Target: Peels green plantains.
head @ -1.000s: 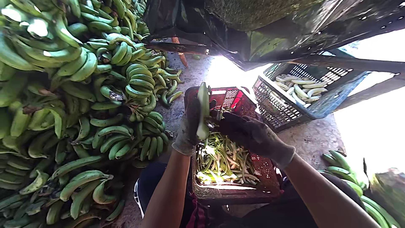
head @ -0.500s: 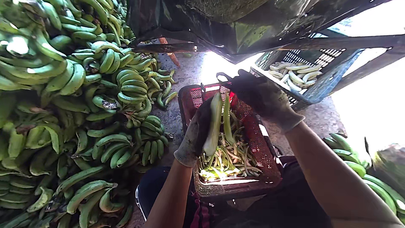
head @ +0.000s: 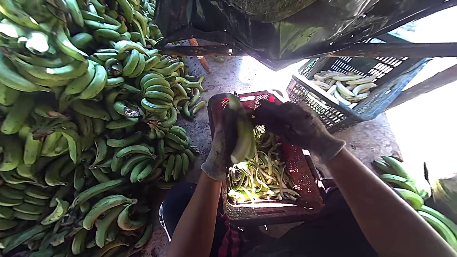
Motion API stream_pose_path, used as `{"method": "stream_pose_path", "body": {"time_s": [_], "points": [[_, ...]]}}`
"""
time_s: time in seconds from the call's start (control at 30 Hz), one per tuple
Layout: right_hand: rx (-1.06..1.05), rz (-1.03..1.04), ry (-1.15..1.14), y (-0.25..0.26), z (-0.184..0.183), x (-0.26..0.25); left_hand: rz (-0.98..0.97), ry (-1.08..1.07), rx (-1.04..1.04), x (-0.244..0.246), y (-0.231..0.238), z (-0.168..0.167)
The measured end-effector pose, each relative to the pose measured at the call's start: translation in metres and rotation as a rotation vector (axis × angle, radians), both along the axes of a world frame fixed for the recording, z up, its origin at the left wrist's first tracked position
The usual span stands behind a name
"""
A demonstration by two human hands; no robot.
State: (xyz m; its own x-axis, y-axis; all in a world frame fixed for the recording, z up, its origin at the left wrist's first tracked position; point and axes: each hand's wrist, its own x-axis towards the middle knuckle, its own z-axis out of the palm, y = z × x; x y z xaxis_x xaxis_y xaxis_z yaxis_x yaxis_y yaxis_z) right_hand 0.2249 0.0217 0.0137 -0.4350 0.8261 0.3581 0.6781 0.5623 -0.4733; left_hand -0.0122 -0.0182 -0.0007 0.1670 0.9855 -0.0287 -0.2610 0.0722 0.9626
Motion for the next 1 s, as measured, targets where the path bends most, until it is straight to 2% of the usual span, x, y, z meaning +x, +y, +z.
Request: {"method": "stream_pose_path", "body": {"time_s": [0.07, 0.13, 0.3, 0.37, 0.43, 0.57, 0.63, 0.7, 0.73, 0.8, 0.87, 0.93, 1.0], "points": [[-0.05, -0.089, 0.02, 0.008, 0.006, 0.012, -0.219, 0.174, -0.071, 0.004, 0.0, 0.011], [-0.048, -0.133, 0.007, 0.002, 0.007, 0.013, -0.245, 0.185, -0.088, 0.007, 0.002, 0.008], [0.092, 0.067, -0.055, -0.034, -0.018, -0.018, 0.26, -0.205, -0.033, -0.002, 0.018, -0.019], [0.122, 0.081, -0.054, -0.035, -0.02, -0.024, 0.354, -0.281, 0.06, -0.001, 0.023, -0.018], [0.096, 0.048, -0.052, -0.027, -0.016, -0.021, 0.37, -0.232, 0.086, 0.005, 0.02, -0.012], [-0.076, -0.041, 0.056, -0.007, -0.002, -0.002, 0.021, -0.064, 0.003, 0.007, 0.002, 0.0], [-0.193, -0.056, 0.125, 0.002, 0.004, 0.004, -0.195, 0.124, -0.026, 0.011, 0.001, 0.009], [-0.224, -0.072, 0.141, 0.004, 0.002, 0.005, -0.311, 0.204, -0.084, 0.016, 0.003, 0.007], [-0.209, -0.1, 0.109, 0.0, 0.001, 0.003, -0.294, 0.165, -0.117, 0.019, 0.006, 0.0], [-0.15, -0.126, 0.021, -0.012, -0.004, -0.006, -0.125, -0.017, -0.145, 0.019, 0.01, -0.015], [-0.045, -0.068, -0.027, -0.02, -0.015, -0.016, 0.012, -0.225, -0.114, 0.009, 0.016, -0.028], [0.076, -0.002, -0.014, -0.026, -0.025, -0.024, 0.095, -0.433, -0.123, 0.004, 0.025, -0.03], [0.185, 0.028, -0.022, -0.028, -0.031, -0.028, 0.173, -0.527, -0.086, 0.0, 0.029, -0.029]]}}
